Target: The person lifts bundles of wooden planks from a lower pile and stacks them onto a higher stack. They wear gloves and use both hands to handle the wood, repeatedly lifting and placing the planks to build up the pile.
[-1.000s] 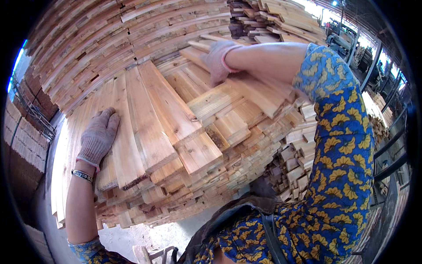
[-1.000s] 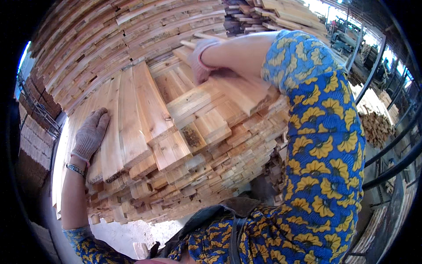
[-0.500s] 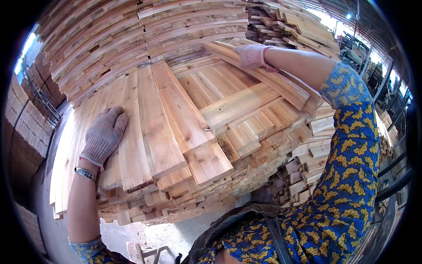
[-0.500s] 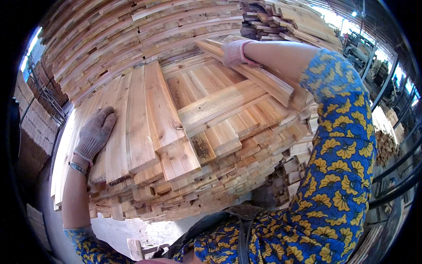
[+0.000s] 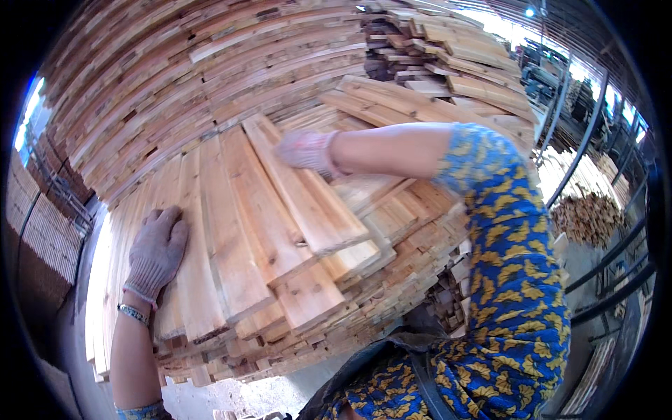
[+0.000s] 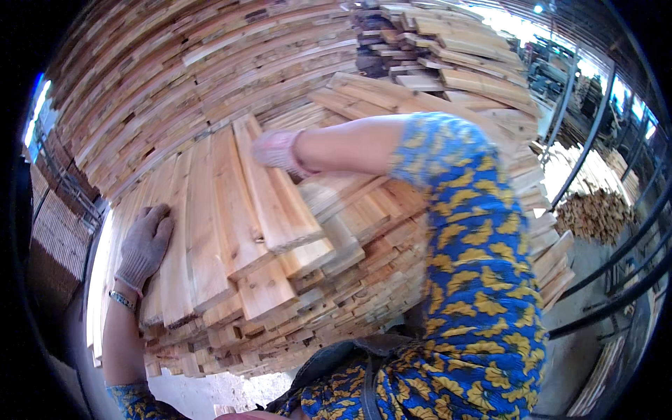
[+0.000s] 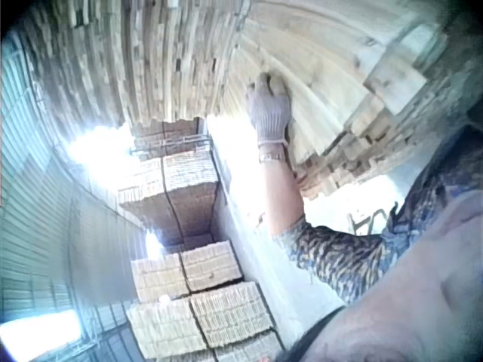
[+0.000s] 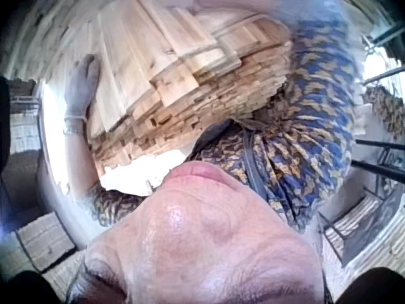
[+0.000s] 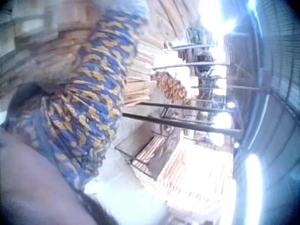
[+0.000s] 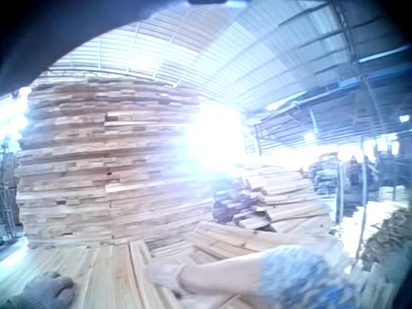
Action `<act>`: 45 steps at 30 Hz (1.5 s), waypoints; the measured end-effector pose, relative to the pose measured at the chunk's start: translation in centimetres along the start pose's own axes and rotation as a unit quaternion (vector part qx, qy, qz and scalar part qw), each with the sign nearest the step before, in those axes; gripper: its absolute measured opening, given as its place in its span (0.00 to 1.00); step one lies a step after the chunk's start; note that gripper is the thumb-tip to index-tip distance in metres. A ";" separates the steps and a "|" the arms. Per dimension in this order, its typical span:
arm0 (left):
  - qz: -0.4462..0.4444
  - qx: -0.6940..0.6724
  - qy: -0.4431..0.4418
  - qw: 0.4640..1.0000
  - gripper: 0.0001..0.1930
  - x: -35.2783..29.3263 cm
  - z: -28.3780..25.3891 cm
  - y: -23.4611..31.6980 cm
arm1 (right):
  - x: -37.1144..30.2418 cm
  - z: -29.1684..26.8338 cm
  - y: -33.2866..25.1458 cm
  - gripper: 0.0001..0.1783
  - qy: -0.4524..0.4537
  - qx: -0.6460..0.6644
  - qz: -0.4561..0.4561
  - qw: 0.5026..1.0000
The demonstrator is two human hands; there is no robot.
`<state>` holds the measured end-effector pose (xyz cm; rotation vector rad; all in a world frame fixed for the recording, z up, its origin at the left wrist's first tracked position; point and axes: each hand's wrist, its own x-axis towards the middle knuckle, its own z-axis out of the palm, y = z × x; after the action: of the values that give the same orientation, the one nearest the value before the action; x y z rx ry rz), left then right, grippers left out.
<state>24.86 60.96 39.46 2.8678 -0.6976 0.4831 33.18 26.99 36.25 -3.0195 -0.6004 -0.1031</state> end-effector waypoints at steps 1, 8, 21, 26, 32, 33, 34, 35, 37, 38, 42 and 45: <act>0.007 -0.005 0.004 1.000 0.20 -0.2 -0.2 0.1 | -1.8 -1.8 -1.3 0.24 -0.009 0.083 0.020 0.996; 0.026 -0.052 0.013 0.998 0.19 0.3 0.7 -0.4 | -8.7 -12.9 10.7 0.46 -0.059 -0.101 0.153 0.981; 0.019 -0.033 0.013 0.999 0.19 0.2 0.4 0.1 | -15.9 -12.4 13.7 0.49 -0.040 0.041 0.284 0.957; 0.024 -0.035 0.018 0.999 0.19 0.6 0.1 0.8 | -15.1 -12.3 15.4 0.55 -0.063 0.057 0.270 0.959; 0.013 -0.060 0.026 0.998 0.19 0.3 0.0 1.1 | -17.2 -13.5 16.6 0.28 0.053 0.161 0.234 0.957; 0.015 -0.056 0.019 0.998 0.19 0.2 -0.1 1.1 | -17.7 -14.0 17.0 0.21 0.071 0.261 0.227 0.936; 0.009 -0.051 0.017 0.999 0.19 0.2 0.0 1.1 | -17.6 -14.1 17.0 0.18 0.085 0.351 0.251 0.898; 0.005 -0.045 0.020 0.999 0.19 0.1 0.0 1.1 | -17.7 -14.2 17.2 0.16 0.102 0.434 0.273 0.853; 0.003 -0.036 0.013 0.999 0.19 0.2 0.2 0.9 | -17.1 -13.0 17.7 0.14 0.070 0.459 0.245 0.851; 0.008 -0.035 0.010 0.999 0.19 0.3 0.0 0.8 | -17.3 -12.1 17.2 0.15 0.056 0.433 0.227 0.871; -0.002 -0.030 0.005 1.000 0.20 0.4 -0.2 0.9 | -16.3 -8.4 17.9 0.21 0.096 0.375 0.254 0.886; -0.014 -0.020 -0.013 1.000 0.20 0.5 -0.1 1.2 | -16.9 -9.2 12.8 0.26 0.059 0.364 0.247 0.896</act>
<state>24.70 59.65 39.82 2.8472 -0.6635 0.4244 22.00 8.05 43.53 -2.3057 0.1433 -0.0247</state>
